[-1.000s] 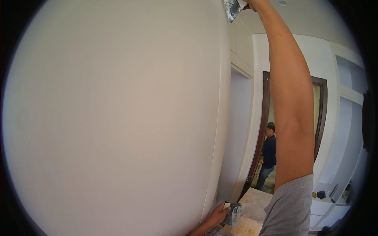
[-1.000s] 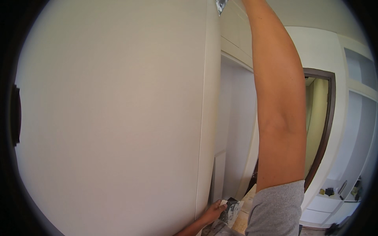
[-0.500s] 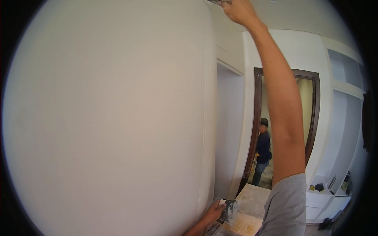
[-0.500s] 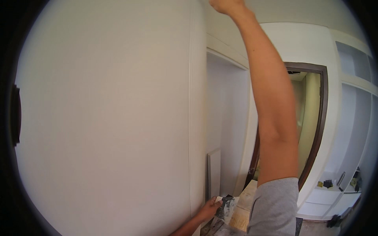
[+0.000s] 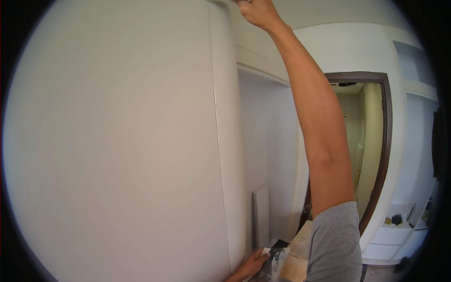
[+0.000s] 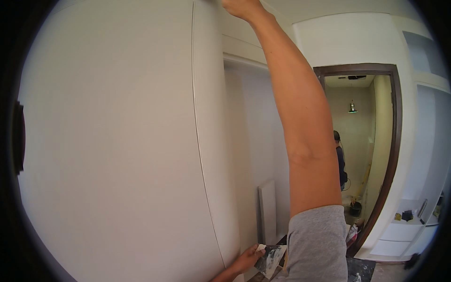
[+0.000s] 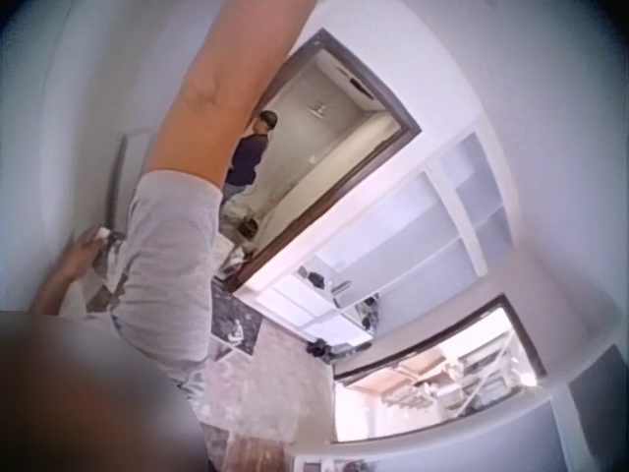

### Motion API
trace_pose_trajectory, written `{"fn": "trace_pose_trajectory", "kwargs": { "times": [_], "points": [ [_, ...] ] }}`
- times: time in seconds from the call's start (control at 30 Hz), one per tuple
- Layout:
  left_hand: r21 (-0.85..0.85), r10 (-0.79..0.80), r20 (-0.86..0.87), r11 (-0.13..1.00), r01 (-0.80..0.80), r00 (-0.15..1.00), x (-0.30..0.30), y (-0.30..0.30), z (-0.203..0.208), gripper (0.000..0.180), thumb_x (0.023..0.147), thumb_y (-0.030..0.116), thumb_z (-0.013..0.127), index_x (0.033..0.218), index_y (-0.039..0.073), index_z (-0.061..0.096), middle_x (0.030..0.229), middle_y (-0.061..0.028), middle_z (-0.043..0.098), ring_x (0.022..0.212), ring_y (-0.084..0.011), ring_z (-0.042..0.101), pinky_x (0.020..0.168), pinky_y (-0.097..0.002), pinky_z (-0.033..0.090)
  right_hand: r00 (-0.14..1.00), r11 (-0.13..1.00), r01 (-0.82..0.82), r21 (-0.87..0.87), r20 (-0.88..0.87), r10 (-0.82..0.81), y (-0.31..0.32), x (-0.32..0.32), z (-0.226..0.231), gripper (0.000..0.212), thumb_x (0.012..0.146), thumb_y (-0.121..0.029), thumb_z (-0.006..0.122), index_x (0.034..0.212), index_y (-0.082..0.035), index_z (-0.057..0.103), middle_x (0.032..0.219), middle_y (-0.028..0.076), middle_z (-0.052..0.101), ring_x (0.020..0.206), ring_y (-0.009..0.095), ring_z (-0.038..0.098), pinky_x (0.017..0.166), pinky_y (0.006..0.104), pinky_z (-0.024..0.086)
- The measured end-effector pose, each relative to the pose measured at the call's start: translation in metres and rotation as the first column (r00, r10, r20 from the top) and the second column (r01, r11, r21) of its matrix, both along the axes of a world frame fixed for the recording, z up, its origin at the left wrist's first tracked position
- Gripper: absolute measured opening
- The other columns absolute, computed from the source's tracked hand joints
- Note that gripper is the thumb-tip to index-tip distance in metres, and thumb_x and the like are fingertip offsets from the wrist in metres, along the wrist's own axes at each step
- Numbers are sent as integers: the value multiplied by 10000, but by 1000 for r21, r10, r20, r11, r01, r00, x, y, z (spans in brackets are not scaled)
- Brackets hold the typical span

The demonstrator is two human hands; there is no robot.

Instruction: Applying putty or filler to the seams and gaps of a built-in cabinet or wall unit using a putty knife.

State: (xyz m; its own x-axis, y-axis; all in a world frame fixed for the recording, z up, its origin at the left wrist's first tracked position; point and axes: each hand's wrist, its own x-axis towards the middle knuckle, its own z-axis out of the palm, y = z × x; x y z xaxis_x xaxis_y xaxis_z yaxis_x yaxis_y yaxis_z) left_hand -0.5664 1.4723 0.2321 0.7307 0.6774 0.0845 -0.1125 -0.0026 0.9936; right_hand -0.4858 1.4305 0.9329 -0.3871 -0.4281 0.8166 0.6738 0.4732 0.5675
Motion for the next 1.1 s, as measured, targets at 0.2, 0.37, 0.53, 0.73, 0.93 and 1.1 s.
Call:
{"fn": "trace_pose_trajectory", "kwargs": {
  "times": [0.2,0.37,0.53,0.73,0.93,1.1],
  "points": [
    [-37,34,-78,999,-37,996,8,22,-45,353,1083,230,543,1339,-13,531,1205,-62,654,1078,-119,597,961,-273,475,998,949,64,310,-28,-58,10,10,4,404,802,80,557,1083,-99,786,954,201,737,887,370,656,822,428,537],
    [-175,-37,4,984,37,999,2,19,-42,404,1089,238,533,1406,-8,490,1253,-71,636,1133,-116,579,982,-277,472,992,788,3,616,-102,76,23,32,0,276,852,19,576,1095,-28,697,918,217,718,949,395,682,829,488,545],
    [-302,-14,23,953,20,1000,-1,10,-23,444,1094,248,519,1464,20,429,1330,-68,604,1166,-133,588,998,-282,474,944,969,118,218,-329,-41,31,51,-21,181,943,-38,508,1093,-28,609,951,232,710,915,400,701,773,532,547],
    [-379,-93,47,920,104,995,-5,18,-28,456,1085,276,543,1453,28,439,1322,-66,606,1167,-128,590,1000,-289,479,981,905,138,403,-184,-67,38,44,-22,279,982,-79,487,1192,-75,671,1129,154,732,1092,336,685,931,499,523],
    [-349,-95,63,930,111,993,-7,12,-28,416,1087,265,543,1429,41,463,1289,-50,620,1154,-110,590,993,-276,479,948,812,300,500,-252,-195,46,30,-2,355,992,-110,501,1236,-202,742,1366,24,672,1342,288,554,1129,452,434],
    [-342,-83,122,932,120,989,-10,15,-53,426,1086,259,545,1437,31,463,1320,-43,617,1185,-101,583,1008,-265,471,973,841,230,490,-100,-208,40,13,20,353,976,-78,519,1214,-192,753,1397,49,651,1352,313,545,1176,446,399]
  ]
}}
